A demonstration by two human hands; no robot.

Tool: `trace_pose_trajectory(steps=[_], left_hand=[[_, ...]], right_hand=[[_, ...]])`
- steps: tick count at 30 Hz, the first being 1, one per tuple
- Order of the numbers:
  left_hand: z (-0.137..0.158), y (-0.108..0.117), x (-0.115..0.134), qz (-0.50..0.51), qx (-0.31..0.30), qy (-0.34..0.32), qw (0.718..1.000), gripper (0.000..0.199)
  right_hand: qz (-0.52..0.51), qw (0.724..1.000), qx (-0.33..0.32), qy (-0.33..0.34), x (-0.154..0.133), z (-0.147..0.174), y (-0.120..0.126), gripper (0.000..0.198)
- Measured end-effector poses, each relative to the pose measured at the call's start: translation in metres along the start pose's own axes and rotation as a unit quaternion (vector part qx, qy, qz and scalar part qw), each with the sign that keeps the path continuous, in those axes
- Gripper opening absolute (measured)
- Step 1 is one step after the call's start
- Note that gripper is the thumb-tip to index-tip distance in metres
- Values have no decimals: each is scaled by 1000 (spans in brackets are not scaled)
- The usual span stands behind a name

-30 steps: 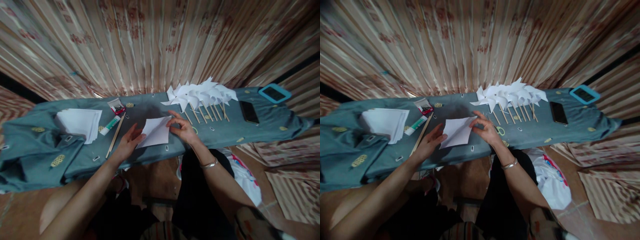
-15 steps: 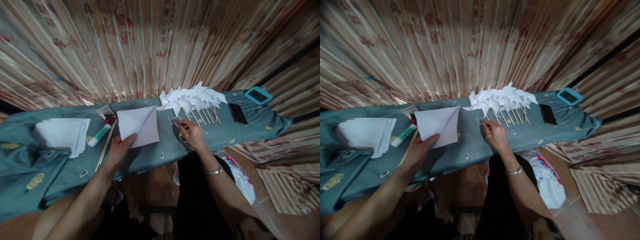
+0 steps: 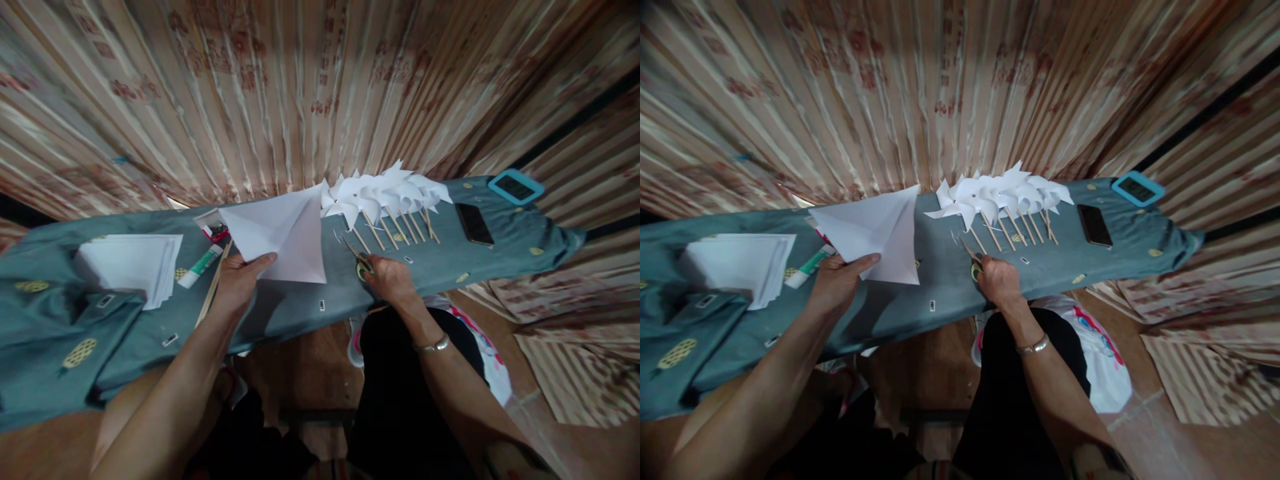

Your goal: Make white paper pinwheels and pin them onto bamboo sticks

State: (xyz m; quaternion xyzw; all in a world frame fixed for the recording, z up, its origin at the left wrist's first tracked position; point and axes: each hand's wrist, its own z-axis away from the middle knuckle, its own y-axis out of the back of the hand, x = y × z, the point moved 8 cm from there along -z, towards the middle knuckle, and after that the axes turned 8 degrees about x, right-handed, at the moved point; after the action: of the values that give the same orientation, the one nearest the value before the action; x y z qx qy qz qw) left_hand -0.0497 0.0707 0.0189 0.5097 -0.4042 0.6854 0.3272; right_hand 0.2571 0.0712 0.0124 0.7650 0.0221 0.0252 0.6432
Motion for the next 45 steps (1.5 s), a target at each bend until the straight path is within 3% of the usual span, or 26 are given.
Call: trace_pose_trajectory(steps=[4,6,8,13,15,17,23,27,30,33,39,45], left_hand=[[-8,2,15,31,15,-35,999,29],[-11,3,20,57,26,-37,997,29],[-12,3,25,66,32,-37,997,28],[-12,-2,31,67,23,-25,997,28],[-13,-3,32,91,26,-22,995,32],[-15,-3,34,109,37,-28,993,34],[-25,7,28,86,82,-25,993,30],[-25,14,22,73,110,-19,991,29],[-22,9,19,81,100,-18,991,30],[-19,3,17,87,89,-20,992,28],[-18,0,13,60,95,-59,992,26],[-17,0,14,6,89,-94,992,26]], right_hand=[[-131,990,-32,-36,9,5,-1,23],[-279,955,-67,-71,10,7,-5,22],[-438,885,-102,-123,8,8,-10,22],[-711,658,-115,-219,-13,4,-5,41],[-762,595,-135,-217,-33,6,-2,44],[-783,563,-175,-198,-59,13,-3,41],[-785,541,-264,-146,-129,42,-19,40],[-768,569,-283,-78,-151,47,-17,48],[-749,602,-277,-28,-158,44,-11,52],[-735,613,-288,-1,-164,43,-11,54],[-718,641,-271,-3,-162,38,-15,56],[-739,626,-247,-10,-159,33,-18,58]])
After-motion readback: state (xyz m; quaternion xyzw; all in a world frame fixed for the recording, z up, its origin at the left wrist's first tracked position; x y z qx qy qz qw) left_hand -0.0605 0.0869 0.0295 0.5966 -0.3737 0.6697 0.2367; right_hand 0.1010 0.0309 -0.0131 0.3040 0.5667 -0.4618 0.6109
